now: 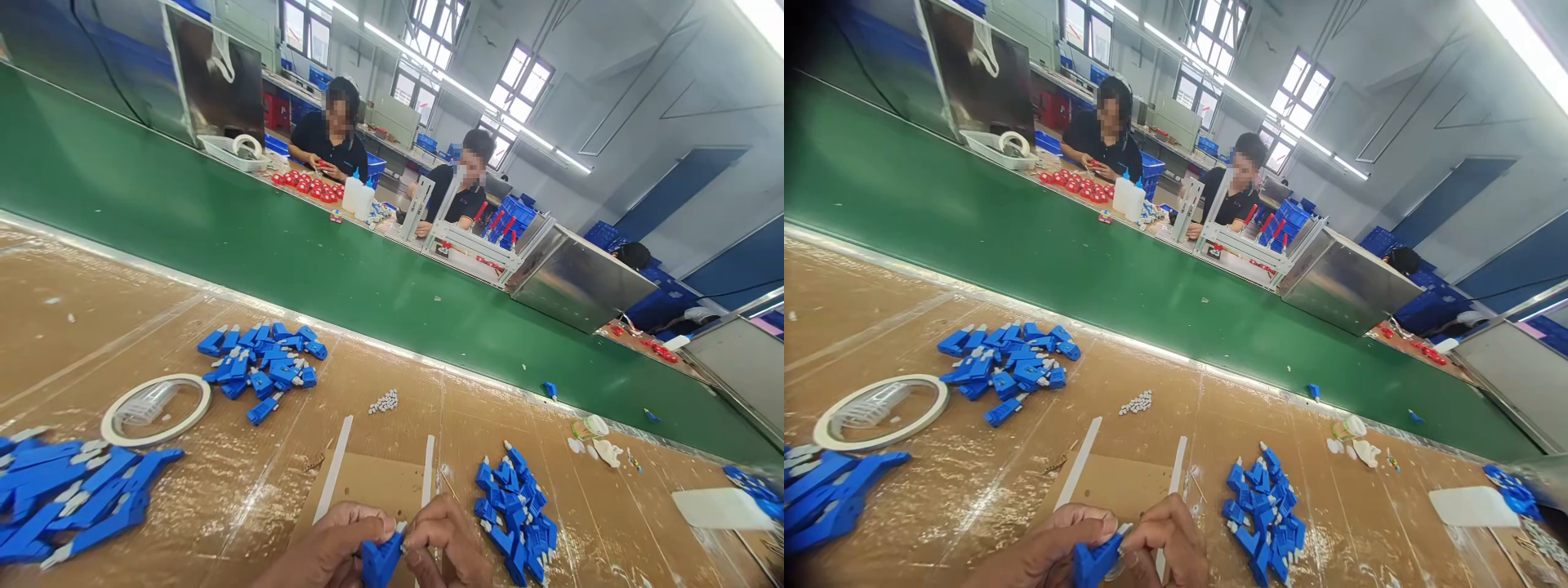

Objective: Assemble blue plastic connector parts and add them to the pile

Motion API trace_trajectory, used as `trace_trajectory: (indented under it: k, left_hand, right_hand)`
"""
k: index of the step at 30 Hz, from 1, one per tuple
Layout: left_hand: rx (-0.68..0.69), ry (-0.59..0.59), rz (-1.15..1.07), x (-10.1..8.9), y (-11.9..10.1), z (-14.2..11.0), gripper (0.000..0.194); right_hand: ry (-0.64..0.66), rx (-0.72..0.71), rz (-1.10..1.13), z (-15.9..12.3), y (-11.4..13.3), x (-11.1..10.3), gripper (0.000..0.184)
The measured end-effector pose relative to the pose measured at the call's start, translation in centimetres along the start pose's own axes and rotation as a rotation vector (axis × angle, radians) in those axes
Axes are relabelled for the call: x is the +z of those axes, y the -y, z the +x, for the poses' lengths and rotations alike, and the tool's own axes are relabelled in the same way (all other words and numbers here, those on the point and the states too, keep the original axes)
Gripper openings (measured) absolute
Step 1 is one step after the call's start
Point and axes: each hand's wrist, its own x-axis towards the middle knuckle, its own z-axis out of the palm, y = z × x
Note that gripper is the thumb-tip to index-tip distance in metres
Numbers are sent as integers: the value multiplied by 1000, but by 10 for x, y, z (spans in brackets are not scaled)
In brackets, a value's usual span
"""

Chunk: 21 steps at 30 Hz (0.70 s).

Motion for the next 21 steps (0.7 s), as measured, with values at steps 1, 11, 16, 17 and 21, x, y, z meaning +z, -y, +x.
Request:
trace_trajectory:
  k: [1,11,16,17,21]
  left_hand:
    - [8,-20,-9,0,-1,0,43]
    - [-65,-127,-5,1,-9,-2,42]
    - [-25,-34,127,0,-9,-3,50]
    - [6,12,179,0,-10,-4,51]
    - [210,191,421,-1,-11,-6,56]
  right_hand:
    - [6,-16,-20,1,0,-1,12]
    - [277,-263,-381,19,12,-20,19]
    - [296,-259,-241,28,17,-23,21]
    - [271,-234,-164,29,16,-23,19]
    - [-2,32,202,25,5,-13,22]
